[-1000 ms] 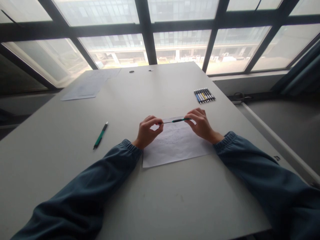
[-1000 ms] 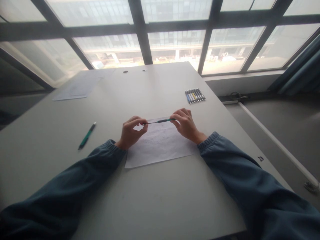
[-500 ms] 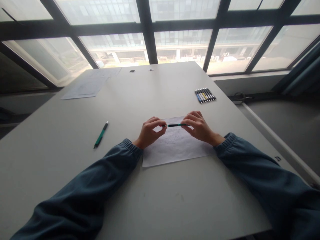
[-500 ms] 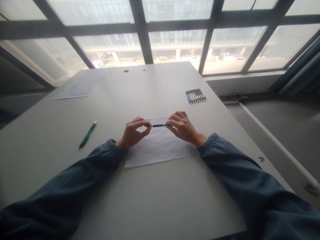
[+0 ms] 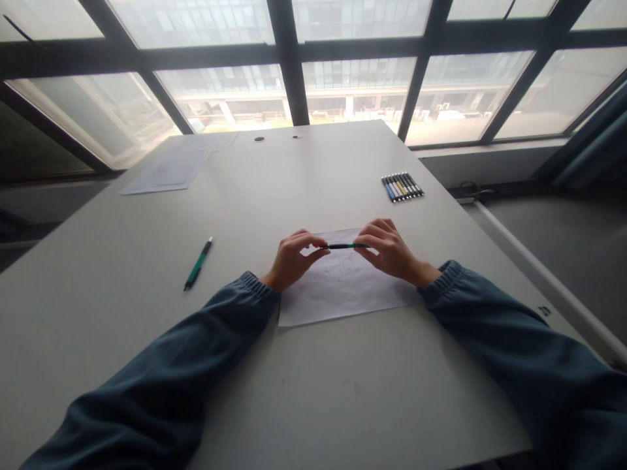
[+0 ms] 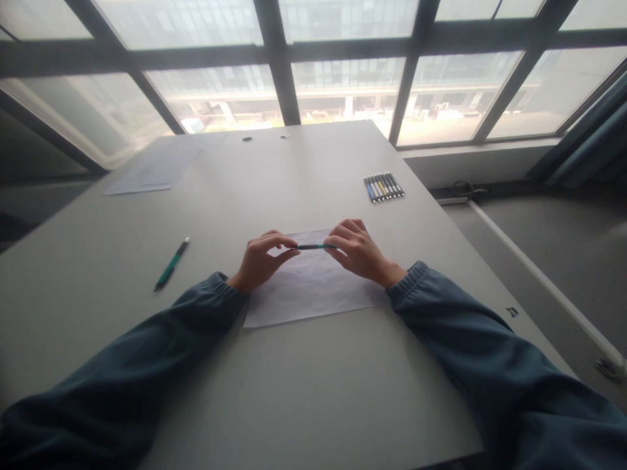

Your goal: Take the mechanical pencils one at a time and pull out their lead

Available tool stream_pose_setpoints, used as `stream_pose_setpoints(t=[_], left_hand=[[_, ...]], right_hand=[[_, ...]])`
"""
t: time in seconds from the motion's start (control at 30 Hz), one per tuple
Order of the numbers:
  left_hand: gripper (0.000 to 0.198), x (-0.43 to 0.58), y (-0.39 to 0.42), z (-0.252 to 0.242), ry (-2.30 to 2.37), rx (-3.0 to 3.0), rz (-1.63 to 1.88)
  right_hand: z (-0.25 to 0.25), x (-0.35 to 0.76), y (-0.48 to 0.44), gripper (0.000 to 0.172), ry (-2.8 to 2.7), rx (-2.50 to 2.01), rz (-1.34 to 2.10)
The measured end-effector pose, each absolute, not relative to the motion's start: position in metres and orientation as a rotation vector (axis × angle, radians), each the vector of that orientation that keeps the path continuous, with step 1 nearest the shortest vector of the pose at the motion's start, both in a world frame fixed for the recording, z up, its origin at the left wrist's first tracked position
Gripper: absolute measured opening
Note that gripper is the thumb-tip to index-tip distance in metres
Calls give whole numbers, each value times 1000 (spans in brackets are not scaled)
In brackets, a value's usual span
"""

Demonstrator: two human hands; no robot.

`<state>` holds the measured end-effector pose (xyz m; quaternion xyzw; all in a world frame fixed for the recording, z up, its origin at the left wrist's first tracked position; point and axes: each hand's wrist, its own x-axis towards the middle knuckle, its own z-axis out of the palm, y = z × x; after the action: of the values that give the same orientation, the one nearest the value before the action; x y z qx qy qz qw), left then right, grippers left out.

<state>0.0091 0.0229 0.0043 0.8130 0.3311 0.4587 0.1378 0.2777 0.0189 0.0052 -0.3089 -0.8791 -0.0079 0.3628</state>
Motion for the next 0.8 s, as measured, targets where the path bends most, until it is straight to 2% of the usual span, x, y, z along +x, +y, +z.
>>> stream_pose_setpoints(t=[0.53, 0.8], left_hand=[[16, 10, 22, 6, 962, 2321, 1293], [14, 11, 21, 7, 893, 2370, 1296]], right_hand=[[7, 278, 17, 10, -2318, -758, -39], [12, 275, 15, 20, -2398, -768, -7]])
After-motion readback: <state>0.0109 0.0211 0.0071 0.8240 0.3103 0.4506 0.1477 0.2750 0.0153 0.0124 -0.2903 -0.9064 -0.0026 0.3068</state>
